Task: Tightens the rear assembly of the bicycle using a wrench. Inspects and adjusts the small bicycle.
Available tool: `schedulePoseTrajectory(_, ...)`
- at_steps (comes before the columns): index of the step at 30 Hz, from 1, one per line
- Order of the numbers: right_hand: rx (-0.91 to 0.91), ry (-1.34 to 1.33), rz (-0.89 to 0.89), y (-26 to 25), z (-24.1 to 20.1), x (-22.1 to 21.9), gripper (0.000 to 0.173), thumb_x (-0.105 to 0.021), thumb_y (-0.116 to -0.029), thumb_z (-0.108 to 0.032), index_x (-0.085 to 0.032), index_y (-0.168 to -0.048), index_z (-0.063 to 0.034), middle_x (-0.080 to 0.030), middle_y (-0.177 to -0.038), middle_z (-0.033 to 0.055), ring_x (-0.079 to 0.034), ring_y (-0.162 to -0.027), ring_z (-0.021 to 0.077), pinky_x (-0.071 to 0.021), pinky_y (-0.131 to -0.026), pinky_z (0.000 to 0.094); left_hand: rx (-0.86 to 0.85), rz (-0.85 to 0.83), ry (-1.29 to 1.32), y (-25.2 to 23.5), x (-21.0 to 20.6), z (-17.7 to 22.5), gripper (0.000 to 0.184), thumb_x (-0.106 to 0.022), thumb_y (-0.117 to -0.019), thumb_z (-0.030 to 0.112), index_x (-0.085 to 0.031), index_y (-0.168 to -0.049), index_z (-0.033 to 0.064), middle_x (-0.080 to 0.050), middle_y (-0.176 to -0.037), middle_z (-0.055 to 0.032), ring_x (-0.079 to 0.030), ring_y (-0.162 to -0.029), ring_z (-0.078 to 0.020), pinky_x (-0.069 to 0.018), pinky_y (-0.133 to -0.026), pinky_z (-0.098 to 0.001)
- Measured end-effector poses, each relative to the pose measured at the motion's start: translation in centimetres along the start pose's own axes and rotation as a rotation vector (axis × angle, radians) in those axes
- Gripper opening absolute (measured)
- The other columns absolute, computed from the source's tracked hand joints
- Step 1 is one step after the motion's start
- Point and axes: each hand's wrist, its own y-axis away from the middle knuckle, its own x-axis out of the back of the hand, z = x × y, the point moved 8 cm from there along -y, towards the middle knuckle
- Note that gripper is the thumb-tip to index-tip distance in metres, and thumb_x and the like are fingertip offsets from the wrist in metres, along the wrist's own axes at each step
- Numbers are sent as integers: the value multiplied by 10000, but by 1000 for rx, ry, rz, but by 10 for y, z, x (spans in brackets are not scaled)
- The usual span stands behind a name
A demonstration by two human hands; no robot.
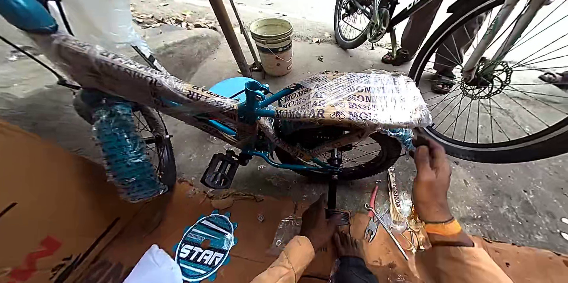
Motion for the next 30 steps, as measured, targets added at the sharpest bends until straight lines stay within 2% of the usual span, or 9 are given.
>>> schedulePoseTrajectory(1,13,-76,41,-18,-21,-2,633,-430,-1057,-515,-473,-1474,-41,-587,-1394,124,-588,-1262,185,-514,-1059,416,25,-18,-26,-4,-15,5,812,-522,-1008,533,-298,-1588,11,-570,-1425,-213,-535,-1339,-368,-378,-1155,-560)
schedulePoseTrajectory(3,1,-220,43,-39,-57,-18,657,-456,-1050,-549,-469,-1478,-51,-634,-1318,93,-634,-1189,148,-542,-1036,382,115,15,-53,-18,-22,10,619,-392,-1071,493,-472,-1507,62,-681,-1253,-188,-646,-1193,-347,-479,-1051,-558)
schedulePoseTrajectory(5,-120,-425,33,-50,-78,-37,479,-542,-1060,-390,-519,-1387,-41,-705,-1167,99,-714,-1058,183,-615,-942,401,205,-15,-26,-37,-16,13,524,-383,-1082,490,-637,-1347,116,-709,-1189,-169,-670,-1143,-343,-503,-998,-580)
schedulePoseTrajectory(7,-258,-555,57,-66,-74,-47,362,-569,-1043,-234,-531,-1334,-22,-710,-1116,138,-725,-1012,240,-624,-893,451,196,-55,3,-56,-13,18,499,-420,-1075,486,-694,-1235,101,-710,-1170,-161,-669,-1135,-330,-502,-994,-576)
schedulePoseTrajectory(16,-369,-394,-48,-179,-24,-44,441,-602,-992,-283,-536,-1385,-96,-687,-1182,104,-690,-1065,206,-593,-882,431,119,-74,172,-151,-23,65,481,-581,-1028,446,-689,-1229,23,-696,-1186,-227,-671,-1129,-372,-507,-1020,-577)
schedulePoseTrajectory(20,-336,-473,-42,-168,-23,-30,425,-560,-1027,-268,-521,-1414,-98,-704,-1164,103,-711,-1029,206,-612,-869,413,116,-81,132,-144,-35,72,442,-567,-1037,430,-690,-1239,57,-708,-1181,-198,-669,-1140,-355,-497,-1024,-582)
schedulePoseTrajectory(23,-353,-435,-56,-171,-18,-27,409,-539,-1042,-306,-530,-1398,-105,-706,-1139,106,-721,-987,218,-624,-818,420,93,-73,219,-130,-40,55,380,-542,-1060,324,-662,-1318,71,-670,-1283,-192,-630,-1215,-344,-470,-1064,-571)
schedulePoseTrajectory(26,-390,-425,-68,-183,-13,-28,465,-528,-1058,-406,-487,-1440,-143,-708,-1139,116,-732,-949,236,-634,-776,427,-17,-32,293,-102,-18,40,419,-515,-1074,305,-580,-1408,60,-621,-1380,-160,-618,-1256,-278,-488,-1087,-494)
schedulePoseTrajectory(30,-411,-468,-49,-185,-11,-31,512,-536,-1055,-427,-438,-1480,-157,-704,-1153,125,-736,-939,246,-637,-761,421,-98,-24,328,-35,23,11,396,-563,-1043,304,-622,-1358,71,-671,-1309,-70,-666,-1162,-159,-548,-1029,-380)
